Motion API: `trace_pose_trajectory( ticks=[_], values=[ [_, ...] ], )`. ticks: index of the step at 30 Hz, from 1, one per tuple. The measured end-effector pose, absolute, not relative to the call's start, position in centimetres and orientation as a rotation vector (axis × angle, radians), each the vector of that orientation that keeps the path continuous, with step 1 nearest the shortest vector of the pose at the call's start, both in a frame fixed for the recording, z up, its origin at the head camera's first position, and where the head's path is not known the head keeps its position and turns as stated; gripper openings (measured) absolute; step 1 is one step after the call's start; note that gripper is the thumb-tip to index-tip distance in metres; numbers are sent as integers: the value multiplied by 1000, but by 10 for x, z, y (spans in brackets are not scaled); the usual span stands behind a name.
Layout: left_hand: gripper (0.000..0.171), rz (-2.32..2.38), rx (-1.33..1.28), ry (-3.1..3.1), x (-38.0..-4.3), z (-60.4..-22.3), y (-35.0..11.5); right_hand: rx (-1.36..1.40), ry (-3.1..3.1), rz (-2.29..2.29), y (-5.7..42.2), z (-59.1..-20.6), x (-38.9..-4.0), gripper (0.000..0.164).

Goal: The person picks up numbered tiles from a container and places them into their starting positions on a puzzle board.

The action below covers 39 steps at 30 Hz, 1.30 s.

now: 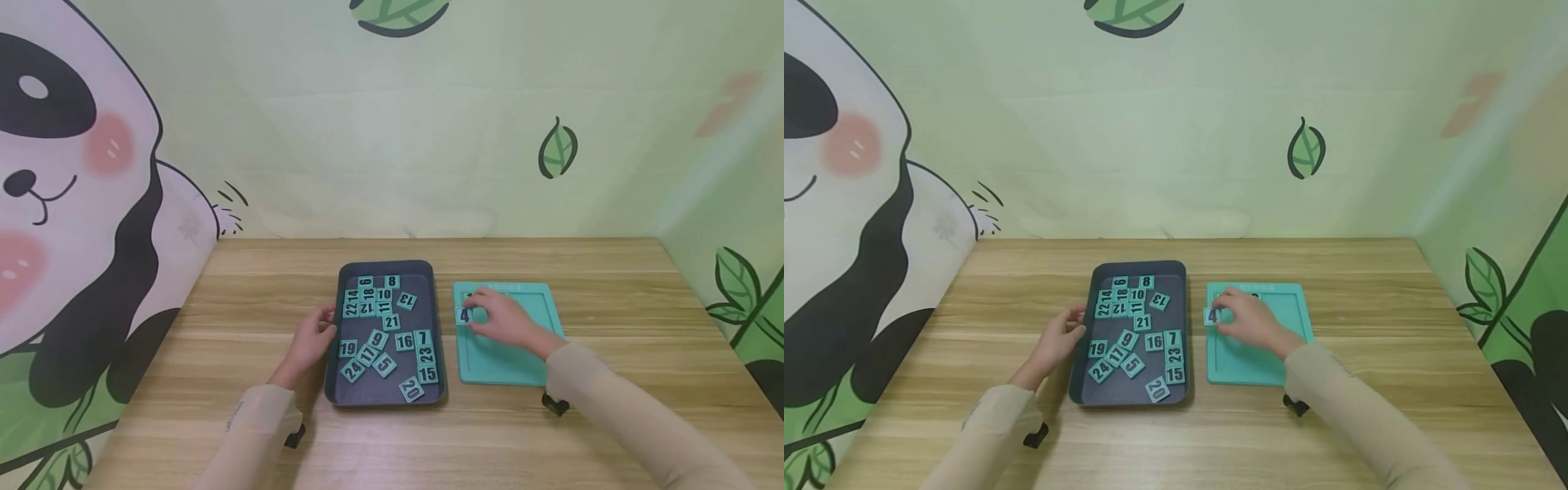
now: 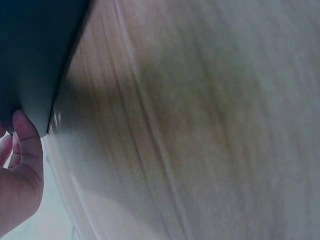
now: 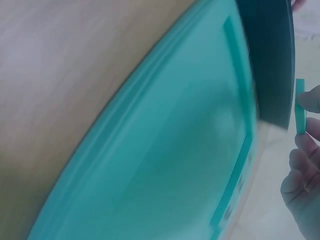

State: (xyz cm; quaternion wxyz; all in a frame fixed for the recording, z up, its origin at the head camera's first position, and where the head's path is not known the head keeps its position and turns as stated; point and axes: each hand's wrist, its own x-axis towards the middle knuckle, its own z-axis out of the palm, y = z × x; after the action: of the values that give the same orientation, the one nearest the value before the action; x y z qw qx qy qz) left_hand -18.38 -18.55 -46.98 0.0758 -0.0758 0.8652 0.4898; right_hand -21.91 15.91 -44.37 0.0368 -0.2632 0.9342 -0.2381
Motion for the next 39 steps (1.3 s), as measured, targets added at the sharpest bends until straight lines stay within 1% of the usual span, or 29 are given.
trace_pose_trajectory(
  ticks=[7,13,19,26,32,39],
  values=[
    [41,1474,-224,2592,-183,-469,-186,-707,2913,-706,193,-455,-231,36],
    [41,1473,-221,2596,-183,-470,-187,-629,2926,-715,217,-464,-240,37],
    [41,1475,-204,2602,-184,-473,-188,-533,2895,-722,234,-464,-245,39],
    [41,1478,-224,2595,-185,-472,-187,-454,2902,-651,243,-465,-251,40],
    [41,1476,-224,2596,-185,-474,-187,-374,2874,-676,245,-464,-254,43],
    [41,1478,-229,2601,-185,-474,-187,-397,2882,-622,248,-466,-254,40]
  ],
)
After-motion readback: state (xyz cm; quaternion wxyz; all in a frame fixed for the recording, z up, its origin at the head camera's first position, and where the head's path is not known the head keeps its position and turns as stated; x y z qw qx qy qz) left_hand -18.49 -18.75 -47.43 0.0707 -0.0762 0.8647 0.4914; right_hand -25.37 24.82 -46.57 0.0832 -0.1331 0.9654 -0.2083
